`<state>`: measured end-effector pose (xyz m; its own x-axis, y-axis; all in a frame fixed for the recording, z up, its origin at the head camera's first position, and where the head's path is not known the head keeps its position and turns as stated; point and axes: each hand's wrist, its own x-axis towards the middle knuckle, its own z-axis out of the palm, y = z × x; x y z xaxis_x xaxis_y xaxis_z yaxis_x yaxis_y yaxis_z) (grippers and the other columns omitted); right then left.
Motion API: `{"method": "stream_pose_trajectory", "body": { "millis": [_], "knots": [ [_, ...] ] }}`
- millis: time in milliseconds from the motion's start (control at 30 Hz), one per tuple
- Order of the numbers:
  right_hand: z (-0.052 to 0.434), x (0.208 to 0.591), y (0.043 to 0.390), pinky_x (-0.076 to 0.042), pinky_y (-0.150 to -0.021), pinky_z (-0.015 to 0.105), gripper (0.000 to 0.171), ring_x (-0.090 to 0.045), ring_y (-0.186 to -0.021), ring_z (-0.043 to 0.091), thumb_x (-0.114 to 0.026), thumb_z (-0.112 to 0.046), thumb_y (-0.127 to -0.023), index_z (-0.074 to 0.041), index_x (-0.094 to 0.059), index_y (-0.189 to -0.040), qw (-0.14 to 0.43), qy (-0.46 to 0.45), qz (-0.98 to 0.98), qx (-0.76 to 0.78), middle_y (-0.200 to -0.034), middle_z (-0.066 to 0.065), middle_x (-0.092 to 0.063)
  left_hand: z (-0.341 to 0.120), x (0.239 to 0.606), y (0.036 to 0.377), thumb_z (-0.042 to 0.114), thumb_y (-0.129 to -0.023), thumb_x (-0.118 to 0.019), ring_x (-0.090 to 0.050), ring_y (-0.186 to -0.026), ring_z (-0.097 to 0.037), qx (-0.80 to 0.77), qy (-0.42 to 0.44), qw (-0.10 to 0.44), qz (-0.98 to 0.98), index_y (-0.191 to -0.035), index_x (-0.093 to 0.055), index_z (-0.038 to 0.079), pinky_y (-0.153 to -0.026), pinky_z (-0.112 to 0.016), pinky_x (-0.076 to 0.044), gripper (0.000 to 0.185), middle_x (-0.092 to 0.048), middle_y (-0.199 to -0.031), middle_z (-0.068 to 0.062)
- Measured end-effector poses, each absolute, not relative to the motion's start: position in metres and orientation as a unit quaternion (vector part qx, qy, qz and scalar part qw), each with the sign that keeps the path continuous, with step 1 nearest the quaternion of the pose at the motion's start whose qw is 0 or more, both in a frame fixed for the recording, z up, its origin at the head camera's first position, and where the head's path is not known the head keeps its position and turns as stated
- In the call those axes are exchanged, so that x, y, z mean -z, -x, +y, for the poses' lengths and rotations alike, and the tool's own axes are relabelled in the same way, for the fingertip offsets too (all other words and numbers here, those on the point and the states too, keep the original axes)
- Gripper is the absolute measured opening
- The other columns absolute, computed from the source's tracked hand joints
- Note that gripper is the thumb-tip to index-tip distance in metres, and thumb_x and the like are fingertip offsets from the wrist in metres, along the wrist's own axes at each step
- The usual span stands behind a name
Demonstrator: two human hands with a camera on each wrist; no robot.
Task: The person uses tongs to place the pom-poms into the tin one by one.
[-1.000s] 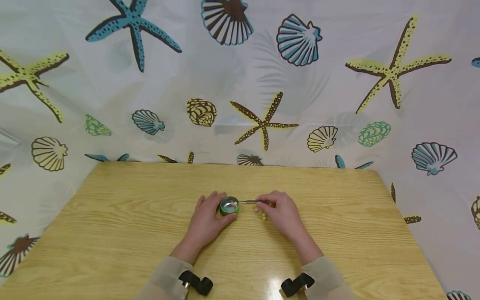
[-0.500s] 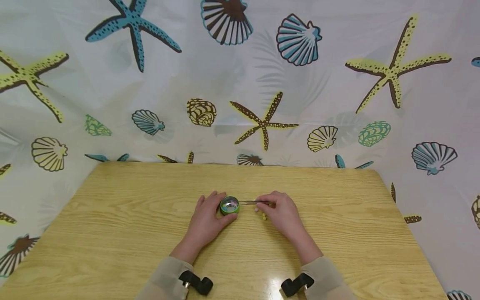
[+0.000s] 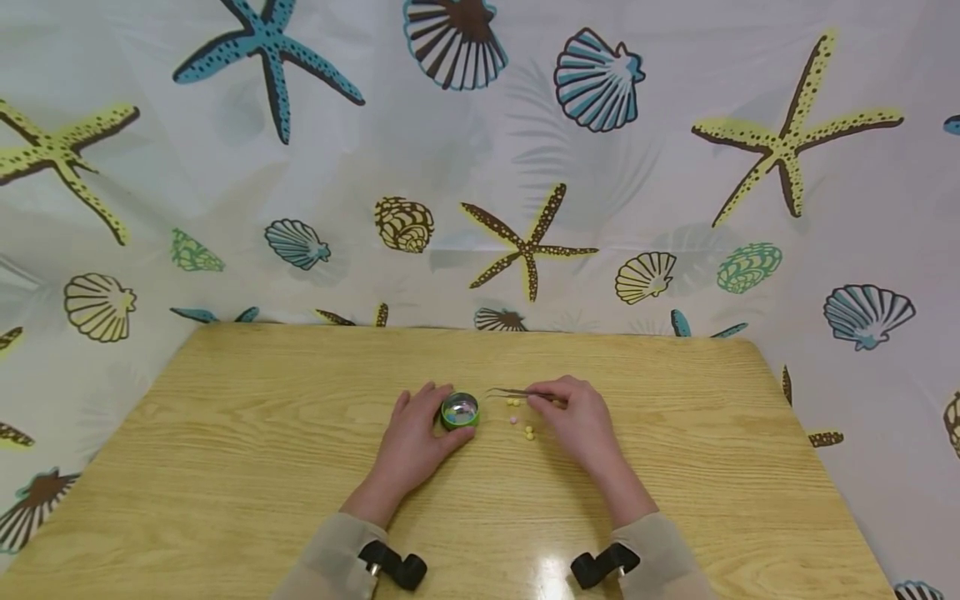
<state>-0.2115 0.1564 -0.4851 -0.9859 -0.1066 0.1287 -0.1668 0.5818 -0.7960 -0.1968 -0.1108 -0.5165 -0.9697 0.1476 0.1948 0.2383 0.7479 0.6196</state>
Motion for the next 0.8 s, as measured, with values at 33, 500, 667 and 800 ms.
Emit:
{"method": "stream_pose_trajectory", "body": {
  "millis": [33, 500, 667, 800],
  "knots": [
    [0.158, 0.485, 0.212, -0.057, -0.092, 0.041, 0.018, -0.069, -0.111, 0.025, -0.078, -0.023, -0.107, -0.016, -0.087, -0.121, 0.033, -0.075, -0.888, -0.452, -0.114, 0.001, -0.078, -0.111, 0.517, 0.197, 0.035, -0.097, -0.089, -0.044, -0.157, -0.039, 0.340, 0.103, 0.067, -0.932, -0.152, -0.062, 0.001, -0.135, -0.060, -0.015, 0.070, -0.063, -0.155, -0.018],
    [0.183, 0.489, 0.215, -0.057, -0.099, 0.053, 0.022, -0.069, -0.117, 0.034, -0.076, -0.023, -0.108, -0.012, -0.085, -0.126, 0.034, -0.061, -0.897, -0.436, -0.120, 0.009, -0.078, -0.111, 0.519, 0.197, 0.034, -0.097, -0.090, -0.045, -0.157, -0.040, 0.338, 0.108, 0.070, -0.932, -0.151, -0.062, 0.000, -0.135, -0.061, -0.016, 0.069, -0.063, -0.155, -0.019],
    [0.186, 0.491, 0.215, -0.056, -0.091, 0.048, 0.021, -0.070, -0.109, 0.031, -0.076, -0.020, -0.108, -0.011, -0.085, -0.124, 0.035, -0.062, -0.905, -0.420, -0.116, 0.008, -0.078, -0.111, 0.519, 0.197, 0.035, -0.096, -0.090, -0.045, -0.157, -0.040, 0.336, 0.108, 0.071, -0.933, -0.151, -0.063, 0.001, -0.134, -0.061, -0.016, 0.070, -0.063, -0.155, -0.019],
    [0.188, 0.494, 0.216, -0.056, -0.091, 0.047, 0.019, -0.070, -0.108, 0.030, -0.076, -0.019, -0.107, -0.011, -0.086, -0.122, 0.037, -0.063, -0.907, -0.415, -0.115, 0.008, -0.078, -0.111, 0.519, 0.197, 0.035, -0.096, -0.090, -0.044, -0.157, -0.040, 0.334, 0.107, 0.070, -0.934, -0.151, -0.063, 0.001, -0.134, -0.061, -0.016, 0.070, -0.063, -0.155, -0.019]
  ]
}}
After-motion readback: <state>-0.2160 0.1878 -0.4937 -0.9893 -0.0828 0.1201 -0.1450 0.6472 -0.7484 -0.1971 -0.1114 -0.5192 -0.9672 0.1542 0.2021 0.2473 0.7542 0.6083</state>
